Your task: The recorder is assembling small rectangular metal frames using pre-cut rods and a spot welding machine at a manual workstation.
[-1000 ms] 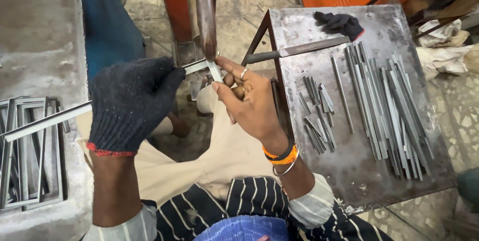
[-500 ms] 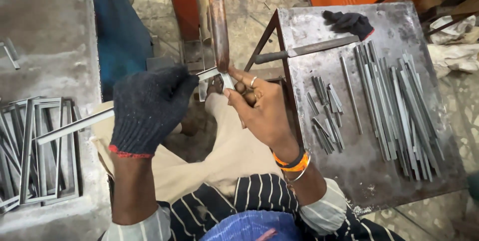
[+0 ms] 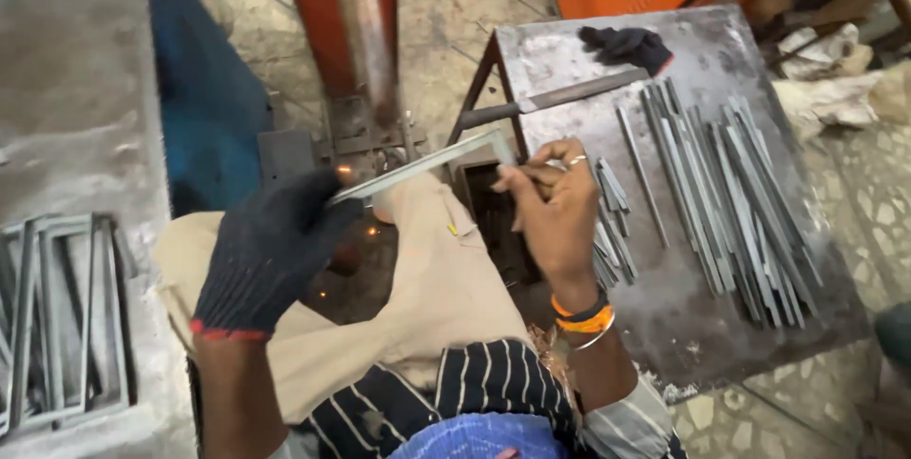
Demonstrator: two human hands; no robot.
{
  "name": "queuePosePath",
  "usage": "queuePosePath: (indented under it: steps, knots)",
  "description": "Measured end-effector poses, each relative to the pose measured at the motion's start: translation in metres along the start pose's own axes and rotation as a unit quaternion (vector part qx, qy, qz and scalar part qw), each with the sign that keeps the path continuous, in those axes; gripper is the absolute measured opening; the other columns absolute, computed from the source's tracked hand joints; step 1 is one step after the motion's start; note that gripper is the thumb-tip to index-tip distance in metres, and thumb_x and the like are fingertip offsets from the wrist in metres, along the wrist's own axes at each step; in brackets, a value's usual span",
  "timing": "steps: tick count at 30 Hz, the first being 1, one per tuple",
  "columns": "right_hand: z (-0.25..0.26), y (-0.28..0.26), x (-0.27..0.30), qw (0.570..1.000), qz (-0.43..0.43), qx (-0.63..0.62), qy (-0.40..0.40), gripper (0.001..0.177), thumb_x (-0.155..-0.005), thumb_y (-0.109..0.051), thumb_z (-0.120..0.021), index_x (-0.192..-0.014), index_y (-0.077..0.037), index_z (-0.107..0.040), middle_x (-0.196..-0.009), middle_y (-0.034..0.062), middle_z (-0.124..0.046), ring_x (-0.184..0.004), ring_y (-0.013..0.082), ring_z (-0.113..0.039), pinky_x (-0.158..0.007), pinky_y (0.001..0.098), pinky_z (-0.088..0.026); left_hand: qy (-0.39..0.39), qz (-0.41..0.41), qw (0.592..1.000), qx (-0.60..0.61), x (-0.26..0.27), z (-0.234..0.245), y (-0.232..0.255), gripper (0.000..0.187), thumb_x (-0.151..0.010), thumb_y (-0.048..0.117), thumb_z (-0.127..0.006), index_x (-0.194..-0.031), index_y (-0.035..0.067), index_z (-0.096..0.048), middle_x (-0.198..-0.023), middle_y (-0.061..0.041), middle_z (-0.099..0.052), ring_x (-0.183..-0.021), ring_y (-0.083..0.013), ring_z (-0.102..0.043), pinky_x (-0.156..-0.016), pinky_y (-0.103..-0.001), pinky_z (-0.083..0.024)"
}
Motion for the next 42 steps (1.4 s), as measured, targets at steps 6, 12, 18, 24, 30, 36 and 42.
queuePosePath:
  steps: [6, 12, 18, 24, 30, 36, 42]
  knots:
    - [0.048, -0.001, 0.020, 0.902, 0.216, 0.358, 0.111, 0.047, -0.076, -0.017, -0.091, -0.111, -0.002, -0.064, -0.105, 0.0177, -0.072, -0.097, 0.0338, -0.067, -0.086, 0.0425, -0.053, -0.066, 0.006, 0.997, -0.032, 0.005, -0.069, -0.026, 0.021, -0.090, 0.024, -0.071, -0.105, 0.010, -0.078, -0.091, -0.015, -0.074, -0.082, -0.0361, -0.071, -0.069, -0.045, -0.053]
    - [0.000, -0.006, 0.053, 0.887, 0.297, 0.343, -0.089, 0.045, -0.075, -0.020, -0.083, -0.113, -0.001, -0.066, -0.107, 0.0157, -0.070, -0.100, 0.0364, -0.066, -0.090, 0.0490, -0.048, -0.085, -0.137, 0.987, 0.013, -0.006, -0.148, 0.033, 0.016, -0.089, 0.022, -0.070, -0.100, 0.011, -0.076, -0.092, -0.013, -0.074, -0.083, -0.0351, -0.070, -0.071, -0.045, -0.055]
    - [0.065, 0.106, 0.005, 0.893, 0.104, 0.434, -0.054, 0.022, -0.079, -0.007, -0.071, -0.099, -0.015, -0.074, -0.090, 0.0105, -0.074, -0.079, 0.0332, -0.072, -0.071, 0.0442, -0.055, -0.102, -0.035, 0.994, 0.031, -0.023, -0.161, 0.040, 0.022, -0.088, 0.029, -0.074, -0.097, 0.009, -0.076, -0.085, -0.015, -0.073, -0.079, -0.0346, -0.069, -0.068, -0.044, -0.052]
    - [0.167, 0.230, -0.085, 0.865, 0.042, 0.497, 0.053, 0.030, -0.079, -0.020, -0.082, -0.106, -0.009, -0.078, -0.087, 0.0182, -0.074, -0.081, 0.0379, -0.072, -0.075, 0.0487, -0.055, -0.016, 0.004, 0.993, 0.121, -0.021, -0.157, 0.019, 0.023, -0.093, 0.026, -0.071, -0.096, 0.004, -0.073, -0.084, -0.015, -0.071, -0.076, -0.0291, -0.071, -0.067, -0.039, -0.052]
    - [0.189, 0.303, -0.116, 0.838, -0.010, 0.540, 0.070, 0.040, -0.071, -0.031, -0.089, -0.102, -0.007, -0.078, -0.090, 0.0210, -0.073, -0.087, 0.0415, -0.070, -0.073, 0.0523, -0.053, -0.088, 0.074, 0.981, 0.154, -0.011, -0.178, 0.021, 0.025, -0.090, 0.028, -0.071, -0.095, 0.004, -0.073, -0.081, -0.015, -0.074, -0.072, -0.0263, -0.075, -0.067, -0.037, -0.055]
    - [0.196, 0.285, -0.114, 0.828, -0.139, 0.539, 0.073, 0.040, -0.076, -0.040, -0.090, -0.089, -0.005, -0.077, -0.091, 0.0216, -0.073, -0.090, 0.0424, -0.071, -0.077, 0.0528, -0.054, -0.097, 0.028, 0.985, 0.142, -0.010, -0.181, 0.023, 0.024, -0.091, 0.027, -0.071, -0.096, 0.003, -0.074, -0.085, -0.017, -0.074, -0.077, -0.0300, -0.074, -0.067, -0.039, -0.054]
    - [0.175, 0.205, -0.082, 0.900, -0.095, 0.410, 0.112, 0.031, -0.075, -0.032, -0.090, -0.088, -0.005, -0.079, -0.078, 0.0175, -0.075, -0.075, 0.0313, -0.073, -0.068, 0.0429, -0.053, -0.165, 0.136, 0.957, 0.195, -0.010, -0.186, 0.026, 0.025, -0.092, 0.028, -0.069, -0.100, 0.005, -0.075, -0.076, -0.015, -0.074, -0.069, -0.0251, -0.074, -0.066, -0.036, -0.055]
Point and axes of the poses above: each hand's wrist, its own x-axis away from the middle knuckle, its own z-axis out of the back of the hand, y = z × x, the point moved 6 cm from there along -x, towards the middle knuckle
